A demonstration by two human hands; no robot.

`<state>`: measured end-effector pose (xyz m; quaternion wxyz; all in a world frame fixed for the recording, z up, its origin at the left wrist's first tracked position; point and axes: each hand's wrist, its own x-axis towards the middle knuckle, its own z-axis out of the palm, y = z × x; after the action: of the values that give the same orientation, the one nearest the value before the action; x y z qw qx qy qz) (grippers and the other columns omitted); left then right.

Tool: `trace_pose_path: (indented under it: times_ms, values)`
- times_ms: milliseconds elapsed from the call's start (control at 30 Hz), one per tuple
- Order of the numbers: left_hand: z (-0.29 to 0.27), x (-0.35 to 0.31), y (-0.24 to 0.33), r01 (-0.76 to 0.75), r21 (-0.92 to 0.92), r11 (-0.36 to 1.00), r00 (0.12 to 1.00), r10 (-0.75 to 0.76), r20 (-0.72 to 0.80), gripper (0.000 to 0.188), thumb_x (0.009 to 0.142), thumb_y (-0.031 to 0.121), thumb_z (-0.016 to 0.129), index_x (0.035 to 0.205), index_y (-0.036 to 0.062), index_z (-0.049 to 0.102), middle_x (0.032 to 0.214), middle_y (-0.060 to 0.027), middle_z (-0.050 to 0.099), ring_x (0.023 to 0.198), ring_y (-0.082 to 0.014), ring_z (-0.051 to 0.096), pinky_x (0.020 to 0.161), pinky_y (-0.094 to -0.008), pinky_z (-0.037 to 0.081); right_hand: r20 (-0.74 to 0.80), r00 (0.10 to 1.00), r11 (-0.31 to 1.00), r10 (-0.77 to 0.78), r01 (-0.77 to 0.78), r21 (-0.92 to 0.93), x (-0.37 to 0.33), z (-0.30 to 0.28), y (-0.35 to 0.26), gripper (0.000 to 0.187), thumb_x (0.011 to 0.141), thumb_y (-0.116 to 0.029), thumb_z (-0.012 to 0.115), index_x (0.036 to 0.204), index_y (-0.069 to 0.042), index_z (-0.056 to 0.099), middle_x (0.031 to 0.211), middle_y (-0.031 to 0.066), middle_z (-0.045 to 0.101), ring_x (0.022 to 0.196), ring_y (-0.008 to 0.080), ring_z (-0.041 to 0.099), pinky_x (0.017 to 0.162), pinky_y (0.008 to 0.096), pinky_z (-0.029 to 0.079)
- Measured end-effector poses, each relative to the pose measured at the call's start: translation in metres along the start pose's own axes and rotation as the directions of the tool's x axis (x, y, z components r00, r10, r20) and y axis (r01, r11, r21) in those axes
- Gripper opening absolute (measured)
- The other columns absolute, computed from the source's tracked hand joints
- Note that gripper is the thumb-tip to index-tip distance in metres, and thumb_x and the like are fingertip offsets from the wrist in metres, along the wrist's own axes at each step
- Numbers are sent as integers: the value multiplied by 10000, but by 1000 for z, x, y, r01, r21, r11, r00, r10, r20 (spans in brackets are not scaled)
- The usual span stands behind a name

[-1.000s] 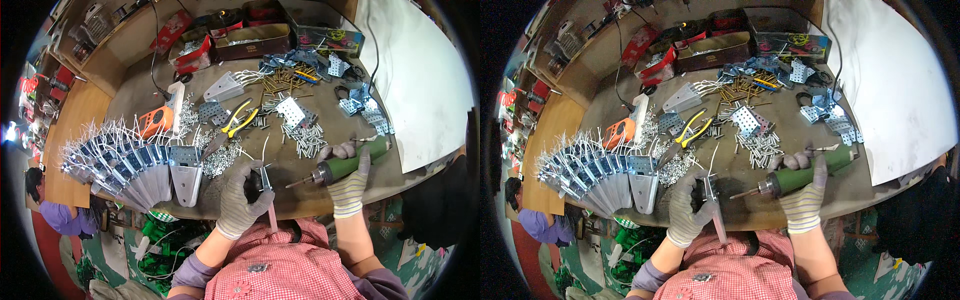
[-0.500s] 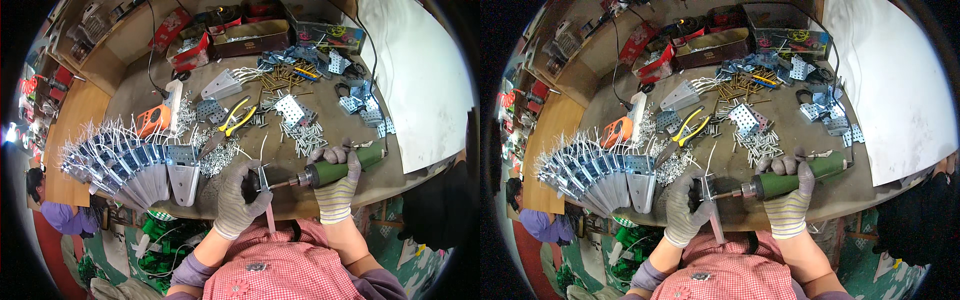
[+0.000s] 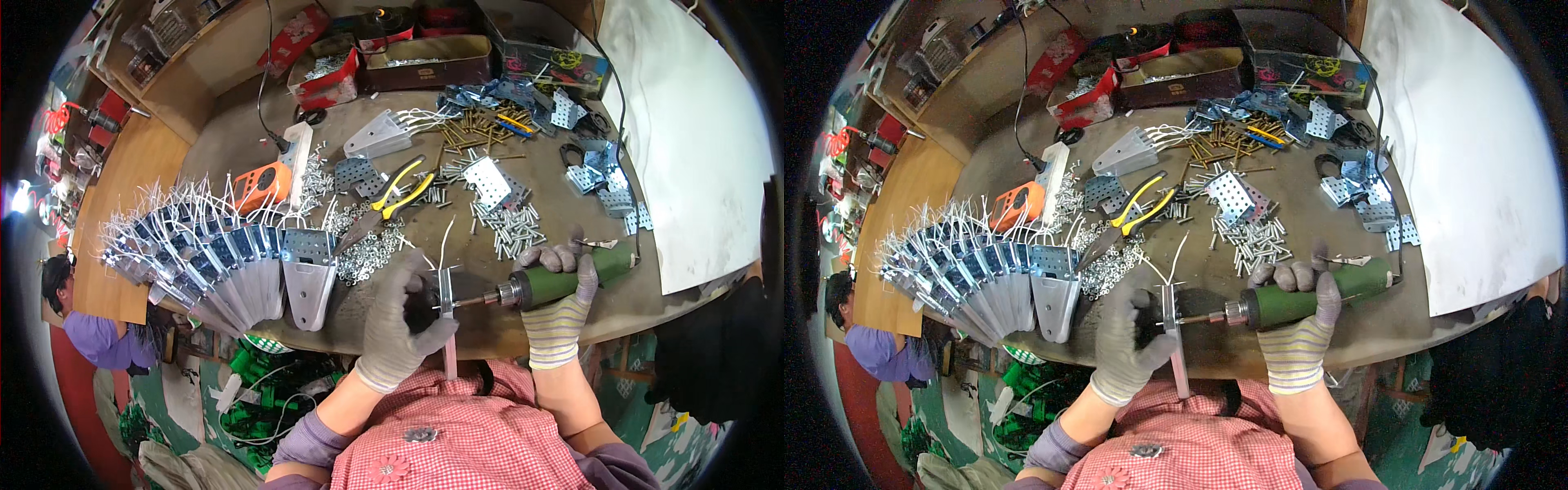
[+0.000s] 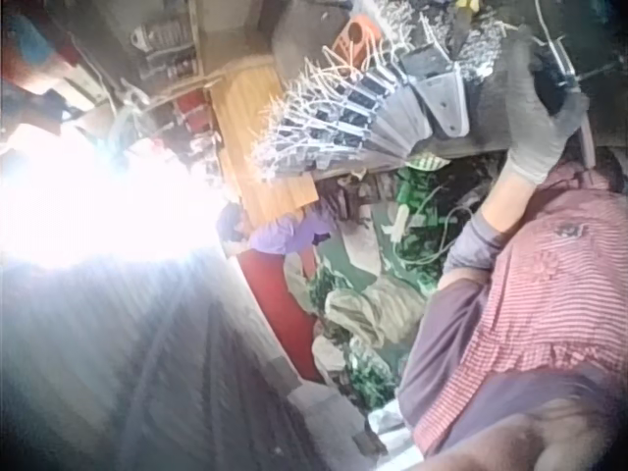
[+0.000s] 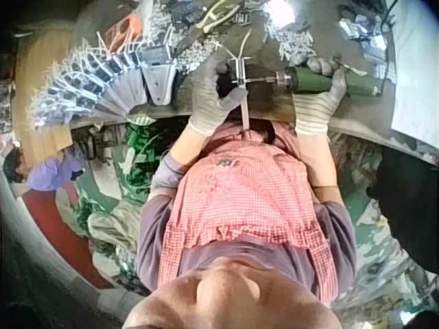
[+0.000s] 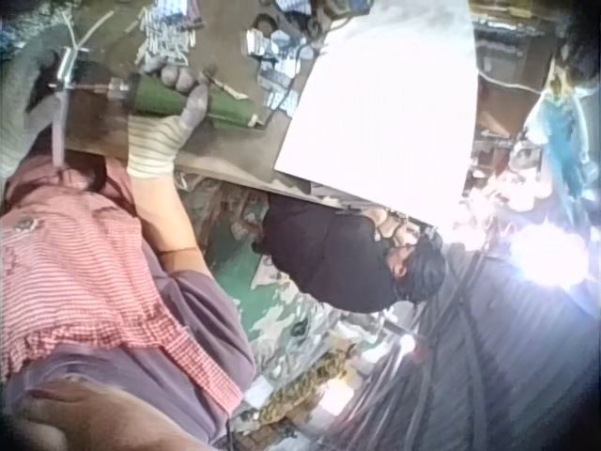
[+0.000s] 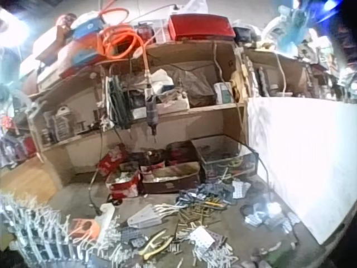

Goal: Assembling metal brackets using screws and a motorized screwdriver.

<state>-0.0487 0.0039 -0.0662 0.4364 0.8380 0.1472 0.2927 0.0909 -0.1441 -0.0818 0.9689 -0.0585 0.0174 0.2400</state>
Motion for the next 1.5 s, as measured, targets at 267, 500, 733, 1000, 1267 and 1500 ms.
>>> trace_pose_path:
  times_ms: [267, 500, 733, 1000, 1267, 1500]
  values:
    - [-30, -3, 0, -211, 657, 724, 954, 6, 300, 569, 795, 218, 557, 1289, -45, 454, 1292, -239, 482, 1237, -405, 419, 1080, -506, 270, 1, 1000, 997, -18, 18, -73, -1, -1, -1, 259, 851, -214, 673, 1079, -163, 559, 736, -56, 372, 753, 109, 423, 927, 393, 410]
    - [-37, -24, 4, -201, 594, 779, 942, -13, 335, 584, 779, 180, 565, 1299, -54, 439, 1340, -249, 446, 1276, -404, 395, 1110, -511, 238, 9, 1000, 999, -20, 20, -46, -1, 0, 1, 316, 859, -208, 664, 1147, -163, 542, 742, -56, 391, 763, 109, 437, 923, 402, 407]
    - [-39, -4, -3, -194, 667, 719, 945, -46, 324, 590, 758, 116, 527, 1311, -60, 421, 1339, -241, 451, 1289, -386, 389, 1114, -493, 241, 0, 1000, 999, -19, 19, -45, -2, -3, -1, 340, 860, -201, 660, 1177, -156, 545, 746, -50, 393, 758, 114, 435, 928, 408, 404]
    - [-40, -17, 14, -246, 557, 793, 928, 28, 371, 473, 785, 86, 516, 1241, -40, 506, 1258, -246, 513, 1163, -396, 489, 1057, -488, 332, -7, 1000, 999, -29, 28, -35, 0, -4, 0, 378, 855, -197, 662, 1211, -153, 543, 741, -52, 364, 736, 113, 403, 930, 390, 397]
    - [-59, 13, -2, -122, 736, 666, 987, 7, 157, 139, 783, 78, 634, 920, 79, 657, 878, -111, 624, 808, -312, 599, 722, -412, 478, -32, 999, 999, -21, 19, -48, -2, -1, 0, 344, 859, -204, 662, 1180, -160, 549, 747, -53, 380, 759, 110, 423, 928, 392, 401]
    - [-62, 30, -10, -433, 816, 382, 861, -93, 500, 62, 769, 130, 612, 804, 82, 598, 779, -87, 592, 778, -306, 613, 661, -412, 495, -4, 1000, 999, -20, 20, -41, -1, -3, 1, 415, 861, -214, 661, 1247, -159, 521, 776, -50, 423, 769, 121, 445, 927, 397, 413]
